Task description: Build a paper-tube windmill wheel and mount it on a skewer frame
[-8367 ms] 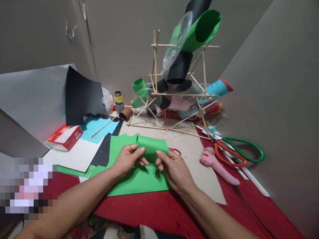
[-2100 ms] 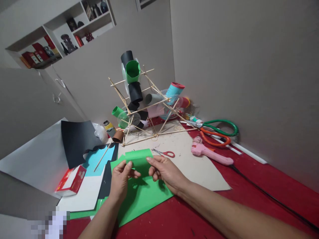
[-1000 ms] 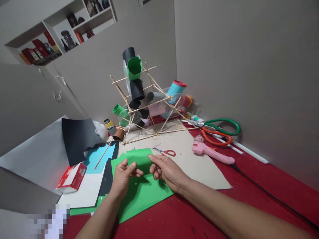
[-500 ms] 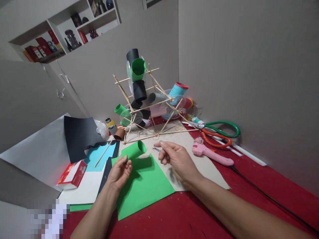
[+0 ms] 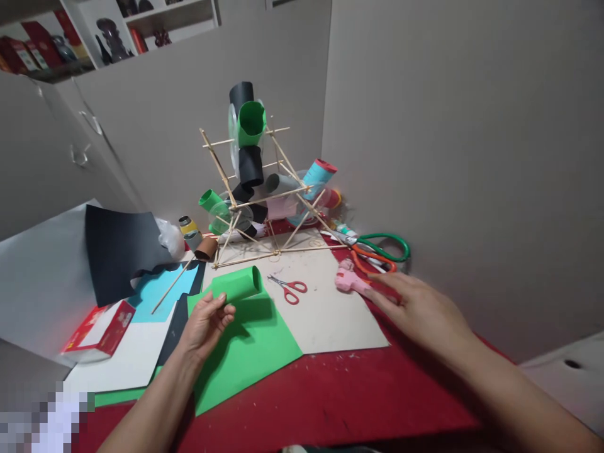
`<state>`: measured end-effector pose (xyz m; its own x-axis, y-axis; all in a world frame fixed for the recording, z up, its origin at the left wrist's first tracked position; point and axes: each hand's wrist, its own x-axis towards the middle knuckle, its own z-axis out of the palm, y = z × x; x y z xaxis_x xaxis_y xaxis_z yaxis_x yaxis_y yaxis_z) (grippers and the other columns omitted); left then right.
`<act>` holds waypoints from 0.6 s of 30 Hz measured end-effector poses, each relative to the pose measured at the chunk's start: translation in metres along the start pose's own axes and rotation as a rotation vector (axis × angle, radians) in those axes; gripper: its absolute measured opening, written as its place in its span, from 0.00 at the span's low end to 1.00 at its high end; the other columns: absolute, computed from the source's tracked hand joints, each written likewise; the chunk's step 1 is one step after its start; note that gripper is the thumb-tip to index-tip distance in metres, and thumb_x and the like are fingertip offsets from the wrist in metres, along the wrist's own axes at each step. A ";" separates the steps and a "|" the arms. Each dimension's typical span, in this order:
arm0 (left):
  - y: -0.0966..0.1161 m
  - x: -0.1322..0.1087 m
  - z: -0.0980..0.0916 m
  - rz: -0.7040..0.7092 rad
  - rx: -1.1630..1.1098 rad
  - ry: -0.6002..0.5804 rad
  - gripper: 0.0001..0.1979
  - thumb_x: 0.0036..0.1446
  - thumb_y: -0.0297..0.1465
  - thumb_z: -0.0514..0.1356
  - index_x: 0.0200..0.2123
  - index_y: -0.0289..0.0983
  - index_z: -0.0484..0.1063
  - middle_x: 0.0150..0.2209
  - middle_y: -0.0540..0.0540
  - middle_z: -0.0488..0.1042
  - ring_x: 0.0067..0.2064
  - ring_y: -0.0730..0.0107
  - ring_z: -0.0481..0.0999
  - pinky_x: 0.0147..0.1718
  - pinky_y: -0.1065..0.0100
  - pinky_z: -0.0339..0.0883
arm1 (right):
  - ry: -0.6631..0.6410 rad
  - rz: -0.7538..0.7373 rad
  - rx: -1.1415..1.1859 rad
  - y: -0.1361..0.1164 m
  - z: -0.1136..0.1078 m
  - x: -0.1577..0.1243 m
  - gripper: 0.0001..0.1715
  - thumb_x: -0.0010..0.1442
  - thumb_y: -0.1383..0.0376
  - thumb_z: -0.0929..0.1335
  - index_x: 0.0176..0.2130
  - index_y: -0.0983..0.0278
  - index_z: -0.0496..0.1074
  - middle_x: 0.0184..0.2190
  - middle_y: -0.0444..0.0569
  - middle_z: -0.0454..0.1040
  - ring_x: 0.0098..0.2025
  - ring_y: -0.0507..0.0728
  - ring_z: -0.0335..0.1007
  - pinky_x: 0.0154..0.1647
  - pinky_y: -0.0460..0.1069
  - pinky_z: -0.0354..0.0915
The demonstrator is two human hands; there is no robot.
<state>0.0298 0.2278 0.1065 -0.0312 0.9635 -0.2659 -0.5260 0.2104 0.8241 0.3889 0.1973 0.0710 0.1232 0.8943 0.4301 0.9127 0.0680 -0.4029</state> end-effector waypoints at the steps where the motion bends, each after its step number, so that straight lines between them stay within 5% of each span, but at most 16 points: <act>1: 0.000 0.000 0.000 0.007 0.018 -0.017 0.15 0.45 0.18 0.69 0.28 0.35 0.65 0.23 0.54 0.74 0.22 0.74 0.77 0.19 0.77 0.72 | -0.045 -0.023 -0.081 0.006 0.002 -0.001 0.22 0.62 0.55 0.63 0.46 0.66 0.77 0.46 0.62 0.78 0.48 0.73 0.74 0.44 0.61 0.69; 5: -0.001 0.000 0.001 0.037 0.077 -0.075 0.17 0.40 0.23 0.73 0.27 0.35 0.66 0.21 0.55 0.73 0.22 0.74 0.77 0.19 0.77 0.72 | -0.152 -0.065 -0.244 0.016 0.008 0.000 0.23 0.64 0.59 0.61 0.49 0.70 0.74 0.48 0.64 0.77 0.49 0.73 0.73 0.44 0.62 0.68; 13: -0.006 -0.005 0.002 0.140 0.282 -0.168 0.19 0.41 0.34 0.74 0.31 0.35 0.68 0.20 0.51 0.76 0.23 0.71 0.78 0.23 0.75 0.70 | -0.258 -0.057 -0.245 0.023 0.019 0.008 0.22 0.67 0.57 0.59 0.48 0.63 0.76 0.44 0.58 0.80 0.44 0.69 0.77 0.32 0.56 0.69; 18: -0.009 -0.007 -0.001 0.214 0.429 -0.219 0.17 0.48 0.40 0.70 0.31 0.34 0.69 0.22 0.44 0.79 0.25 0.68 0.79 0.27 0.72 0.70 | -0.183 -0.053 -0.187 0.028 0.017 0.007 0.25 0.66 0.54 0.59 0.48 0.62 0.78 0.44 0.58 0.81 0.41 0.71 0.78 0.31 0.57 0.70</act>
<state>0.0342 0.2194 0.1006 0.1032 0.9947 0.0041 -0.1303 0.0094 0.9914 0.4086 0.2130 0.0491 0.0167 0.9578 0.2869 0.9742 0.0491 -0.2205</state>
